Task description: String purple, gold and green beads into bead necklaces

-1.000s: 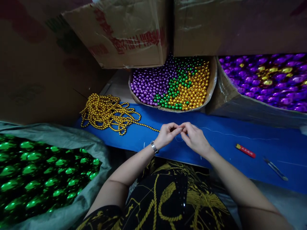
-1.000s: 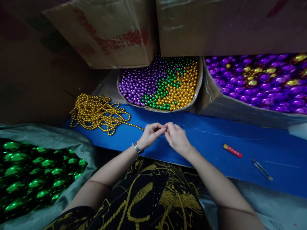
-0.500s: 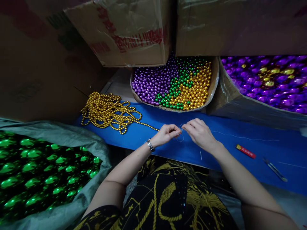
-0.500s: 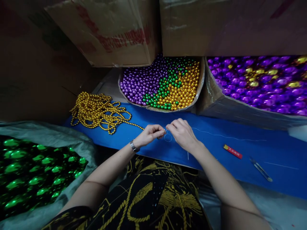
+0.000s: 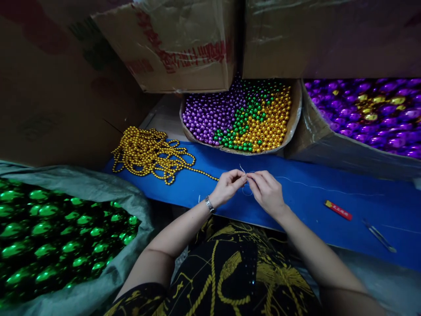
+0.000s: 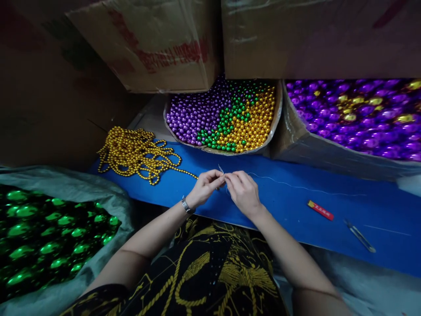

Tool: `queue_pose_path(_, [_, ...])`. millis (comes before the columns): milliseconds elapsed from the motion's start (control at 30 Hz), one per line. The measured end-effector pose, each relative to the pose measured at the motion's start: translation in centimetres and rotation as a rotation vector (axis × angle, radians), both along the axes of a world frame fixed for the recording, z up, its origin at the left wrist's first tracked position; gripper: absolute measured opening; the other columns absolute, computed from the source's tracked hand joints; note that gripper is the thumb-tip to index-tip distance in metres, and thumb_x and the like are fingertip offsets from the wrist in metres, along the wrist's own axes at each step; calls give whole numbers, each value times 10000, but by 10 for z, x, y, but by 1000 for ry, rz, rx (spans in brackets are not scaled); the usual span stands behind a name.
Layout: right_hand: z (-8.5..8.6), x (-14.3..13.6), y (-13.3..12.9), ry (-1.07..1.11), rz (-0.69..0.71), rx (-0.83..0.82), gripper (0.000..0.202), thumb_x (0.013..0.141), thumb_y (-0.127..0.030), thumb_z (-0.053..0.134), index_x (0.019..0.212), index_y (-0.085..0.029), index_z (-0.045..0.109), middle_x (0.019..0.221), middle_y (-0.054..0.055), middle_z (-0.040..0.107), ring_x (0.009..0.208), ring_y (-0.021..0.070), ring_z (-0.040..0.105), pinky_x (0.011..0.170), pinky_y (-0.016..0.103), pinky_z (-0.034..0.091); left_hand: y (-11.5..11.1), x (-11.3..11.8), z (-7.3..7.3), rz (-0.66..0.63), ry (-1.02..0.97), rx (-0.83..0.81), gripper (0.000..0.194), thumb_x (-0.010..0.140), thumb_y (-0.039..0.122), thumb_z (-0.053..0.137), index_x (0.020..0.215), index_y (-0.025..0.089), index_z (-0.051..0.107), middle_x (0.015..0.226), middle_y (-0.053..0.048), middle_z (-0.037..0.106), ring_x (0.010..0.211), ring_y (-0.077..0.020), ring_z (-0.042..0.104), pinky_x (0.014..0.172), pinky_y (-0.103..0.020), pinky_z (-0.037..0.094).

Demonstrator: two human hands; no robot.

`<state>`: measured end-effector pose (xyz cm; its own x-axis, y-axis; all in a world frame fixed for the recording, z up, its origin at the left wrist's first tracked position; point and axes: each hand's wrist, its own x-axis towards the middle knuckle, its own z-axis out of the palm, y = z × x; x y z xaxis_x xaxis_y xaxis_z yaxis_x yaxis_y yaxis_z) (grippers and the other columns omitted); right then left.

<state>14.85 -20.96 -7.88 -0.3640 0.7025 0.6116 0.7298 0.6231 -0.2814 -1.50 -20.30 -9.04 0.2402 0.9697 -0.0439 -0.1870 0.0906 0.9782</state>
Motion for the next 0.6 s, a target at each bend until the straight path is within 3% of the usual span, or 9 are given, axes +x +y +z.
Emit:
queue_pose_path(100, [0,-1,2,53,22,-50,173,956,-240,531,1004,-168,681,906,75,660,826,161,629,762,282,515,0,-3,-1,-30,66,72,322,838,453,639,870,132,639,768,-25,623,689,-106,536,668,-238,431])
queue_pose_path(267, [5,0,4,107,47,-136,157,954,-261,535,961,-183,671,891,61,662,816,156,629,755,275,513,-3,-7,3,-9,359,277,228,914,345,529,936,157,657,838,-47,658,753,-136,581,709,-254,449])
queue_pose_path(367, [1,-3,4,93,6,-78,141,944,-224,528,907,-175,655,864,65,660,821,169,614,772,293,494,-5,-4,3,42,456,339,208,915,311,513,885,163,656,825,-45,659,759,-138,584,727,-259,444])
queue_pose_path(500, [-12,-12,5,206,-128,-89,146,927,-258,516,845,-179,608,867,88,638,828,193,590,778,329,479,-3,7,0,83,269,153,302,879,441,567,819,150,618,751,-27,629,682,-119,544,653,-241,432])
queue_pose_path(600, [-20,-23,7,567,-125,-382,193,951,-349,465,872,-194,550,819,48,602,734,161,574,666,291,485,-1,13,1,81,11,-23,397,807,538,636,796,144,579,710,-10,591,645,-103,526,619,-229,428])
